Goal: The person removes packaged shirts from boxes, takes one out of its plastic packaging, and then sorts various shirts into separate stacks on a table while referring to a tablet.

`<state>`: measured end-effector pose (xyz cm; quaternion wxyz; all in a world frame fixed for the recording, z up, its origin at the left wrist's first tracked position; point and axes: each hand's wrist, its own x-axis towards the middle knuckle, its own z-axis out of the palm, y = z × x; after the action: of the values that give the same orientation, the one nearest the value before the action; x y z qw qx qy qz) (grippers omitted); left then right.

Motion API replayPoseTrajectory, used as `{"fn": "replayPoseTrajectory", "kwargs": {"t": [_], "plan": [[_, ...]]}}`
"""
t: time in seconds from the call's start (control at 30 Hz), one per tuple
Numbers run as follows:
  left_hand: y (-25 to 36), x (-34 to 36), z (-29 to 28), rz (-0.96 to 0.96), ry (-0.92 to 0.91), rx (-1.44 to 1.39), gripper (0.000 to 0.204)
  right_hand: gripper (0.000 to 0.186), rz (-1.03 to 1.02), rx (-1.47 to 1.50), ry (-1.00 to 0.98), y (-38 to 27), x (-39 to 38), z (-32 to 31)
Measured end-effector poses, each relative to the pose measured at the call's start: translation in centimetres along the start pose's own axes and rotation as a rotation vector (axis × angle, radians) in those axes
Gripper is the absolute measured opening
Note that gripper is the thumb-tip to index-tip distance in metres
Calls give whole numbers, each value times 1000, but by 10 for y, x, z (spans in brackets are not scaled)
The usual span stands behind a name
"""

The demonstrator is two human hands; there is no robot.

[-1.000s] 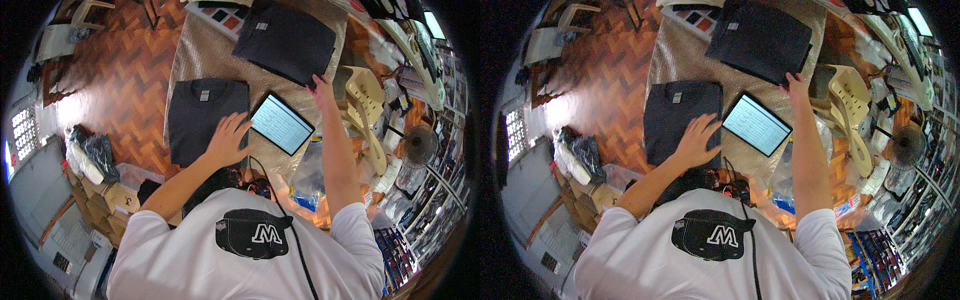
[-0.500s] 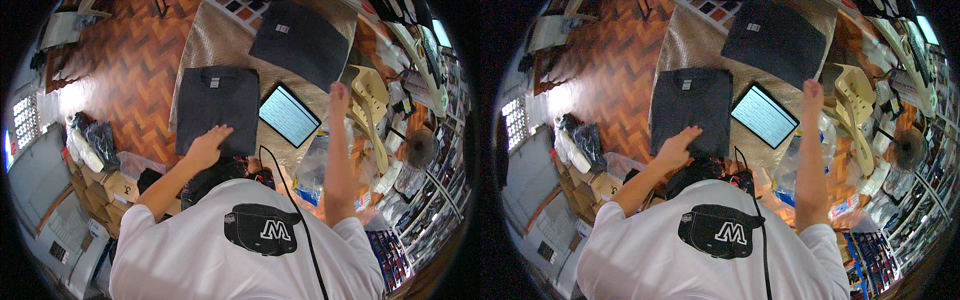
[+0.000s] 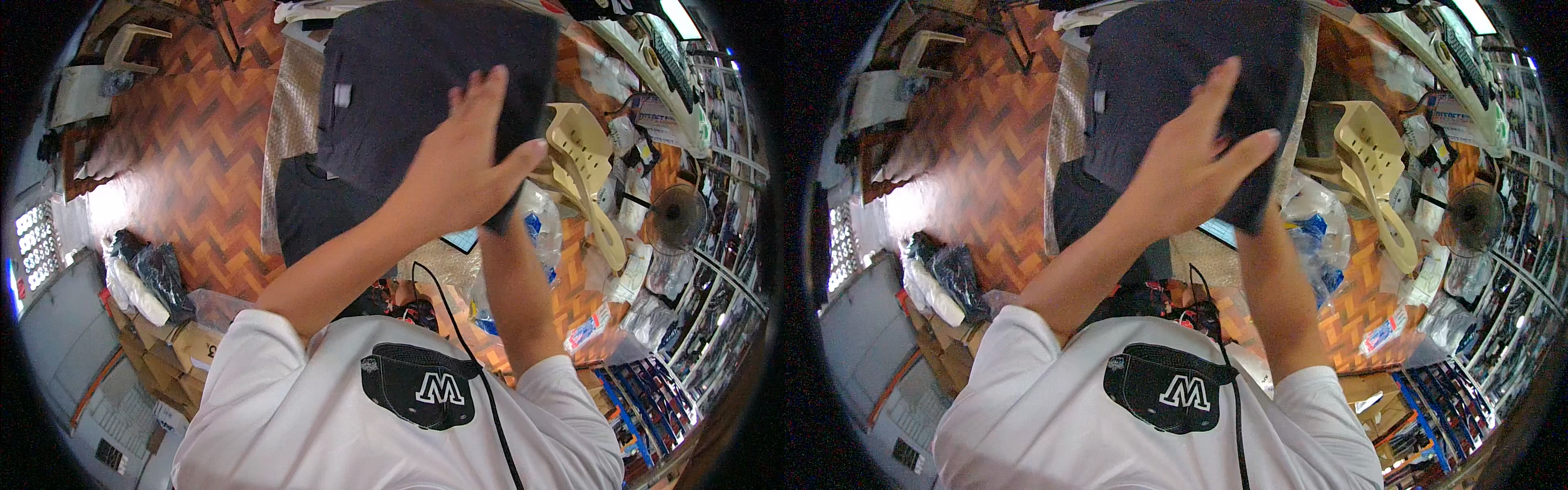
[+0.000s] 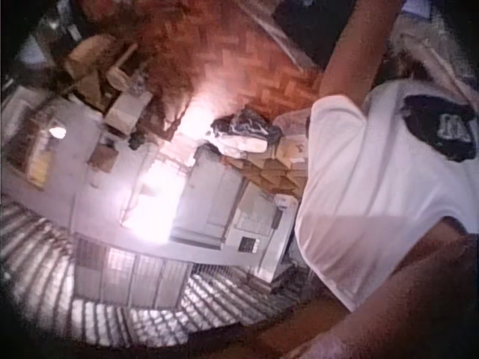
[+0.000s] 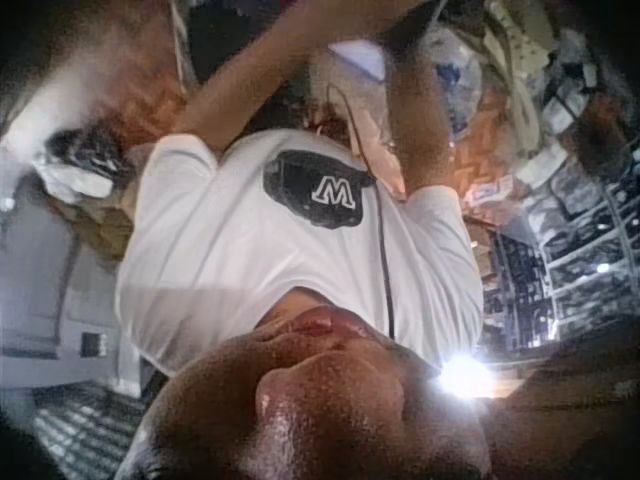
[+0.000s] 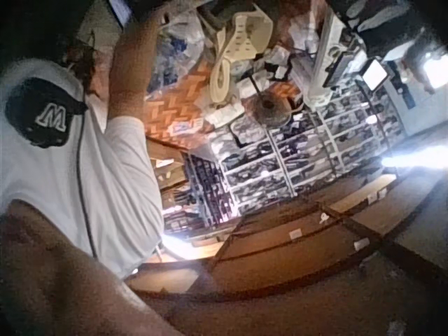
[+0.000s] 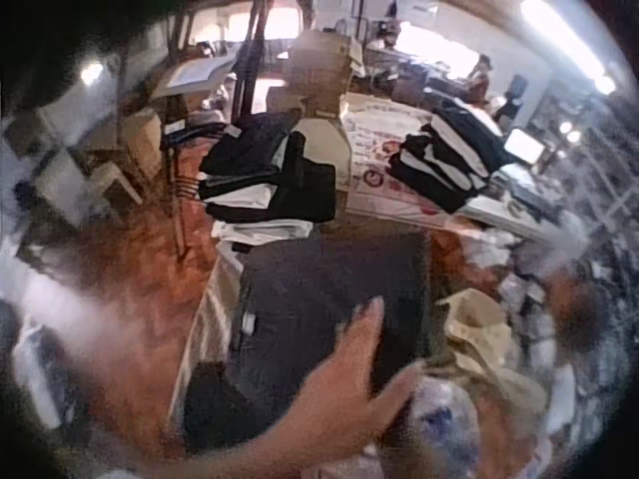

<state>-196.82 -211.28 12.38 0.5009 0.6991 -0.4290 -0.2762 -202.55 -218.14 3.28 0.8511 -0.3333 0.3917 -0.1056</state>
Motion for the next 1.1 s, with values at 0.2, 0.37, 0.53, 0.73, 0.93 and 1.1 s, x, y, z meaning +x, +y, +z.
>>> {"fn": "replayPoseTrajectory", "kwargs": {"t": [0.2, 0.37, 0.53, 0.73, 0.93, 1.1], "plan": [[-39, -11, 13, 108, -199, -48, 68, 66, 151, -51, 345, -30, 64, -173], [-146, -147, -18, -315, -557, 410, 74, 60, -19, -26, 274, 7, 69, -210], [-192, -249, -19, -107, -786, 901, 92, 60, -215, -450, 465, 34, 84, -208], [-167, -246, -16, -171, -648, 789, 80, 51, -265, -901, 753, 29, 46, -204], [-109, -204, -100, -536, -328, 226, 65, 25, -415, -708, 239, 108, -22, -133], [-90, -180, -158, -739, 330, 32, 40, 70, 184, -294, -386, 116, -59, 10]]}}
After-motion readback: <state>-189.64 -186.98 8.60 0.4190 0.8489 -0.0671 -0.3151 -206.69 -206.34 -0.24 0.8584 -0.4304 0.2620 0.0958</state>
